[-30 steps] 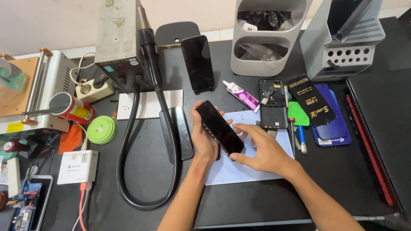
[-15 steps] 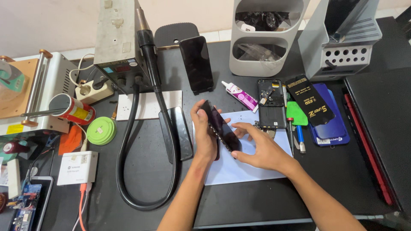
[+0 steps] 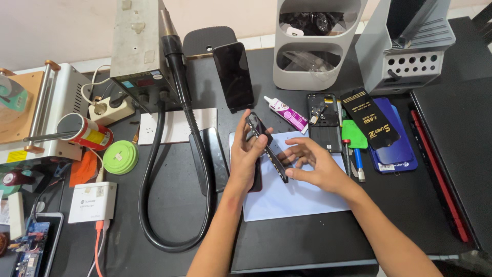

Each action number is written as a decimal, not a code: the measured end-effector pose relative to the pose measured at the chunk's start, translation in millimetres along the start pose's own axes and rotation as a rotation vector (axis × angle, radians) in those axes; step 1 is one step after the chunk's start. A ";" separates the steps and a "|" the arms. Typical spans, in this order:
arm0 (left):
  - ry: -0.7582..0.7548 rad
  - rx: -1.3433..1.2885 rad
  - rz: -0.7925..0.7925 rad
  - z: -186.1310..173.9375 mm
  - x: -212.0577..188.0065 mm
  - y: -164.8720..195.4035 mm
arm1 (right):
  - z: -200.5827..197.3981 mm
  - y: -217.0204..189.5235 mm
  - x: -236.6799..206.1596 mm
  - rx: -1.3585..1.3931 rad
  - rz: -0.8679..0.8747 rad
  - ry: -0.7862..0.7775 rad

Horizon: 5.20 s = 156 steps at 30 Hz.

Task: The person removes the back cover of a smartphone, then uses a metal prying tool to carefully separate the screen assembly from the phone frame along the edges. The person handles the phone, back cover, and prying tool throughout the process.

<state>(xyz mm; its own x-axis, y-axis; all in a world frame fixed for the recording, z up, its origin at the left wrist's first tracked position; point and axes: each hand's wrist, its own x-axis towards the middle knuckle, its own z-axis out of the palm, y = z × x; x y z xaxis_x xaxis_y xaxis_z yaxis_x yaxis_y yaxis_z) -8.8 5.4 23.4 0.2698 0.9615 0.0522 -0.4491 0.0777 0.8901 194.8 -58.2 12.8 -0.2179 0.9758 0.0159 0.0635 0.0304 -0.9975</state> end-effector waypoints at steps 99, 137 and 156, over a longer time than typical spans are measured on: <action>-0.136 -0.643 -0.384 -17.5 6.9 -24.5 | -44.3 -27.3 -1.8 0.630 0.023 0.450; -0.064 -0.452 -0.367 0.2 1.8 0.9 | -116.6 -13.6 -25.1 -0.730 0.341 1.025; -0.180 -0.519 -0.424 1.9 -1.3 0.1 | -109.2 2.8 -27.0 -1.163 -0.108 1.002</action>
<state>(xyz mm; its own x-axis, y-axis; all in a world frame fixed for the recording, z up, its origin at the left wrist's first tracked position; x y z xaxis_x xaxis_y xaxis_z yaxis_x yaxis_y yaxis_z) -7.7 3.7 24.3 0.6289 0.7650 -0.1386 -0.6106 0.5964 0.5210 307.2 -60.9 17.1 0.4215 0.6836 0.5959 0.8955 -0.2101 -0.3924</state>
